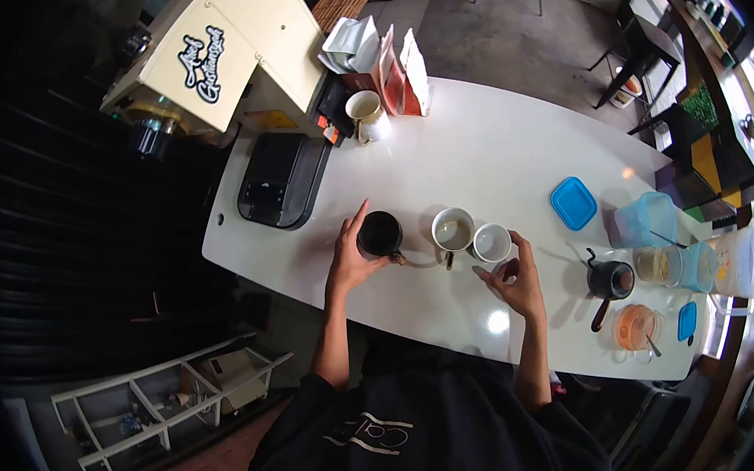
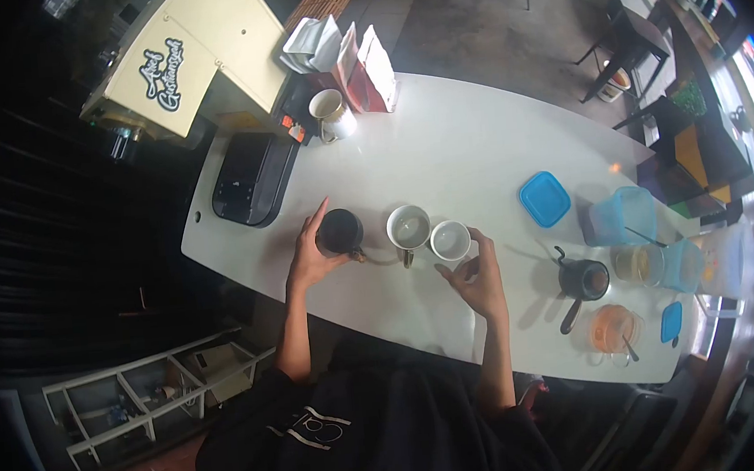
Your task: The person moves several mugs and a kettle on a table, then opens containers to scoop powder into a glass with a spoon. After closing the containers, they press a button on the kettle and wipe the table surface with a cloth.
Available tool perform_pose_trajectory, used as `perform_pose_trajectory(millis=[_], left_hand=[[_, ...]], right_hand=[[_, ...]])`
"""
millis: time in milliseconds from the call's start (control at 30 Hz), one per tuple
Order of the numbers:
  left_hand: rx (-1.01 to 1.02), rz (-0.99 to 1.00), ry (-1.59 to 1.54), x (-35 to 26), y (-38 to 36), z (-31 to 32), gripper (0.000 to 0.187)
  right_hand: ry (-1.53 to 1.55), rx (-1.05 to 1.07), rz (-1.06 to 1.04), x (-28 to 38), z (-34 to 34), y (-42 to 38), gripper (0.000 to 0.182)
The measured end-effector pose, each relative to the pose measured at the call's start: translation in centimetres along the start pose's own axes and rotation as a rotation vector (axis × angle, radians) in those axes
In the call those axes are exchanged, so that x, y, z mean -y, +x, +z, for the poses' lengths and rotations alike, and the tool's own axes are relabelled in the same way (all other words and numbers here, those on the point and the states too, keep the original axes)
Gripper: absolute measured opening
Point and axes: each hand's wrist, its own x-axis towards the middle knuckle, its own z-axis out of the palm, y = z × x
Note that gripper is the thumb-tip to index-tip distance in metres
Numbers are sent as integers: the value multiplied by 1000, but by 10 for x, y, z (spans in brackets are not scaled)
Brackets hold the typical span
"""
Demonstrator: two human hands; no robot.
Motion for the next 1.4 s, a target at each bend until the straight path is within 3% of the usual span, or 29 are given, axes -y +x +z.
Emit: perform_pose_trajectory(millis=[167,467,1067,1333,1400], left_hand=[[70,-30,-163,8,10,-4,110],[396,159,-237,6,41,-9,104],[488,203,-287,-2,52,1,102],[513,303,-321,21,57,-3,114],[500,187,-358,35,67,-21,115]], right_hand=[[-26,-101,11,-3,12,-8,72],[-48,-308,85,-2,32,-16,68],[-31,-469,200,11,54,-39,64],[-31,-483,192,10,55,-43,59],[-42,-484,193,12,53,-44,57]])
